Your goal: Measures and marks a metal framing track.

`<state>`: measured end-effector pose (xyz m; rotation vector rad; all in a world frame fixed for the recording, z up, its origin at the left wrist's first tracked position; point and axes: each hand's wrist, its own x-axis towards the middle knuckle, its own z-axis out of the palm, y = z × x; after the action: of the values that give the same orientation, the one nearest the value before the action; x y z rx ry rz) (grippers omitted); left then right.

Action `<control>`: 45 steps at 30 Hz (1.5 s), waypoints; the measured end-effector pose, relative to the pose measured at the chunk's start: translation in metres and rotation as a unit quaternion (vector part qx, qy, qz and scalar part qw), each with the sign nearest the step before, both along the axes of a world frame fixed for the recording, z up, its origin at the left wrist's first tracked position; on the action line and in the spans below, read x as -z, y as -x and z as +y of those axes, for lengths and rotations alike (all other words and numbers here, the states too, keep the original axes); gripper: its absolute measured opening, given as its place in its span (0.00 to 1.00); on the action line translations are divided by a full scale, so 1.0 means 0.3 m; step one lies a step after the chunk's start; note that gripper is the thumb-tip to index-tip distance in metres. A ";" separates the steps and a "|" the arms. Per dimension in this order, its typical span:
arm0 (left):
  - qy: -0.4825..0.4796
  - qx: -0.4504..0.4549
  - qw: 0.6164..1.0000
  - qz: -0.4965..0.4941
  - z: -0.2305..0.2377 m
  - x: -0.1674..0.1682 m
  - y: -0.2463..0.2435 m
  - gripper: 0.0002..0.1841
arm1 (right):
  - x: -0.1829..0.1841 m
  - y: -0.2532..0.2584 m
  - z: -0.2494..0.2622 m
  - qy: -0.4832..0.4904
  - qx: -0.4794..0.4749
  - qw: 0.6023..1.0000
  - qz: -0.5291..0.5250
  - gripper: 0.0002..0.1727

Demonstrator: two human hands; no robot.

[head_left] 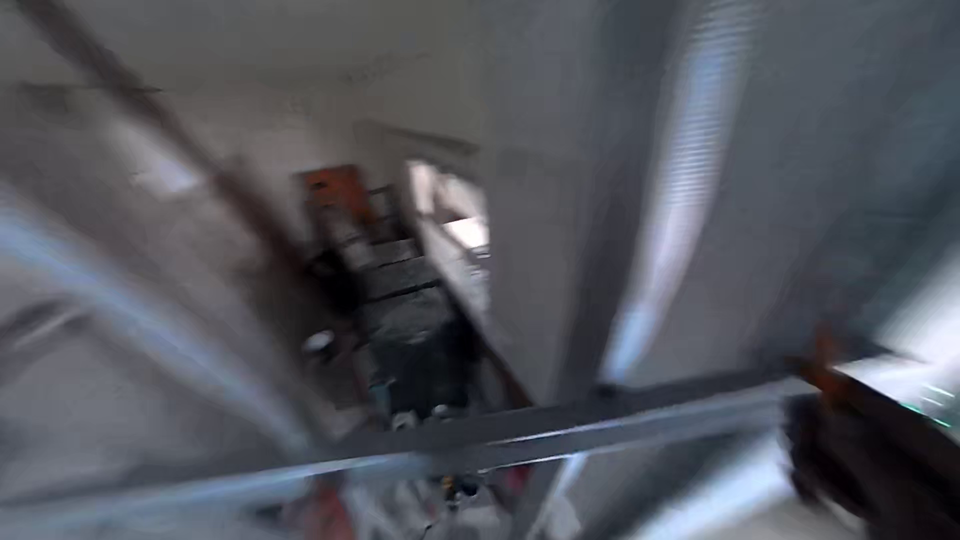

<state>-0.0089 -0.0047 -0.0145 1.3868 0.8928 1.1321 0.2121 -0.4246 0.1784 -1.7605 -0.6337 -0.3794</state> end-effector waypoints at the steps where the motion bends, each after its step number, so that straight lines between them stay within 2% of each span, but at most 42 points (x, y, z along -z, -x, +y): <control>1: 0.048 -0.023 0.999 0.001 -0.033 -0.073 -0.013 0.21 | -0.037 0.044 0.099 0.057 -0.110 0.992 -0.020 0.23; 3: 0.137 -0.067 0.982 -0.114 -0.035 -0.170 -0.083 0.18 | -0.087 0.148 0.315 0.166 -0.264 0.949 -0.055 0.23; 5: 0.151 -0.054 0.963 -0.219 -0.005 -0.175 -0.108 0.14 | -0.091 0.260 0.518 0.250 -0.324 0.904 -0.125 0.18; 7: 0.160 -0.036 0.955 -0.246 0.005 -0.174 -0.102 0.13 | -0.051 0.339 0.698 0.299 -0.323 0.875 -0.203 0.17; 9: 0.164 -0.026 0.955 -0.247 0.004 -0.163 -0.092 0.14 | 0.013 0.372 0.846 0.304 -0.298 0.855 -0.296 0.20; 12: 0.157 -0.017 0.954 -0.255 0.016 -0.146 -0.090 0.14 | 0.045 0.394 0.980 0.316 -0.268 0.824 -0.387 0.24; 17: 0.157 -0.002 0.949 -0.273 0.016 -0.125 -0.086 0.15 | 0.028 0.420 1.051 0.376 -0.263 0.780 -0.426 0.22; 21: 0.148 -0.003 0.953 -0.265 0.019 -0.118 -0.087 0.14 | -0.018 0.439 1.088 0.465 -0.267 0.735 -0.414 0.20; 26: 0.153 0.004 0.955 -0.255 0.018 -0.113 -0.086 0.14 | -0.089 0.447 1.039 0.529 -0.234 0.699 -0.419 0.17; 31: 0.146 -0.002 0.957 -0.252 0.021 -0.104 -0.087 0.15 | -0.041 0.461 1.068 0.456 -0.245 0.719 -0.464 0.16; 33: 0.146 -0.004 0.958 -0.248 0.018 -0.112 -0.083 0.14 | -0.045 0.464 1.075 0.492 -0.248 0.708 -0.443 0.18; 37: 0.151 -0.027 0.967 -0.205 0.006 -0.144 -0.056 0.15 | -0.164 0.517 0.999 0.628 -0.198 0.668 -0.347 0.12; 38: 0.148 -0.033 0.970 -0.193 -0.005 -0.149 -0.044 0.16 | -0.168 0.513 0.958 0.623 -0.199 0.686 -0.320 0.12; 39: 0.137 -0.038 0.972 -0.187 -0.014 -0.155 -0.042 0.17 | -0.150 0.490 0.900 0.581 -0.205 0.726 -0.306 0.12; 42: 0.097 -0.038 0.976 -0.192 0.001 -0.107 -0.075 0.22 | -0.087 0.417 0.678 0.504 -0.220 0.812 -0.198 0.23; 43: 0.082 -0.039 0.976 -0.197 0.012 -0.093 -0.085 0.23 | -0.057 0.389 0.597 0.482 -0.201 0.837 -0.164 0.24; 45: 0.069 -0.039 0.976 -0.205 0.019 -0.090 -0.093 0.23 | 0.026 0.308 0.432 0.387 -0.118 0.898 -0.172 0.23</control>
<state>0.0191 0.0011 0.0126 0.9626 0.7134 1.3293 0.1196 -0.2951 0.1706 -2.3476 -1.3817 -0.2845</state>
